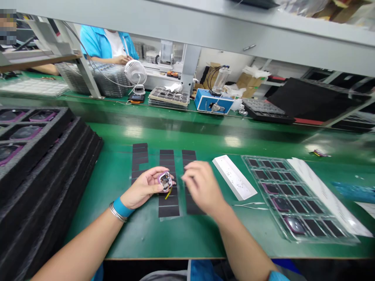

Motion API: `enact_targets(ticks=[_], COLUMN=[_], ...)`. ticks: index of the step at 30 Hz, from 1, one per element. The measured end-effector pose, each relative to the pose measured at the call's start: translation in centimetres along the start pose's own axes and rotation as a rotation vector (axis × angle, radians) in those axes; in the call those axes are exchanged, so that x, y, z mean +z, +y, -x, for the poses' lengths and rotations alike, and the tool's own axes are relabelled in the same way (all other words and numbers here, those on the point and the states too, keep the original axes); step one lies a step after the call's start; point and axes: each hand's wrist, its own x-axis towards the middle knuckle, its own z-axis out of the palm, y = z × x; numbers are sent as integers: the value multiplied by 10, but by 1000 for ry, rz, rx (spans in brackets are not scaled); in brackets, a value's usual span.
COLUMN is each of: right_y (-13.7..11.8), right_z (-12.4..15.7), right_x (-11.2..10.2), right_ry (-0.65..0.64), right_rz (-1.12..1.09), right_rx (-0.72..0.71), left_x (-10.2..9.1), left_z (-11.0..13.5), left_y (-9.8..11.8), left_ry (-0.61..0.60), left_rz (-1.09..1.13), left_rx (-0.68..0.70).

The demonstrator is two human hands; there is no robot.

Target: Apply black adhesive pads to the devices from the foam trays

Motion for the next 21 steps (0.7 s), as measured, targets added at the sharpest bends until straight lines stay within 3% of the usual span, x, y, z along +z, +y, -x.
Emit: enact_targets(ticks=[4, 6, 7, 9, 11, 13, 16, 21], right_y=[66, 89, 93, 80, 48, 13, -21, -22], right_z=[12, 17, 17, 12, 4, -2, -1, 3], right_x=[-62, -74, -72, -54, -25, 4, 31, 38], right_ry=[-39, -144, -141, -41, 66, 33, 67, 113], right_rz=[298, 389, 377, 193, -177, -483, -601, -574], right_rx=[578, 812, 851, 782, 601, 504, 434, 380], left_x=[1, 1, 2, 2, 1, 1, -1, -2], left_z=[0, 0, 0, 0, 0, 0, -1, -2], left_y=[1, 1, 1, 0, -1, -2, -4, -6], left_ry=[-13, -28, -37, -52, -46, -26, -2, 17], left_rz=[33, 40, 41, 44, 45, 46, 41, 30], left_rx=[-23, -28, -27, -21, -14, -7, 6, 31])
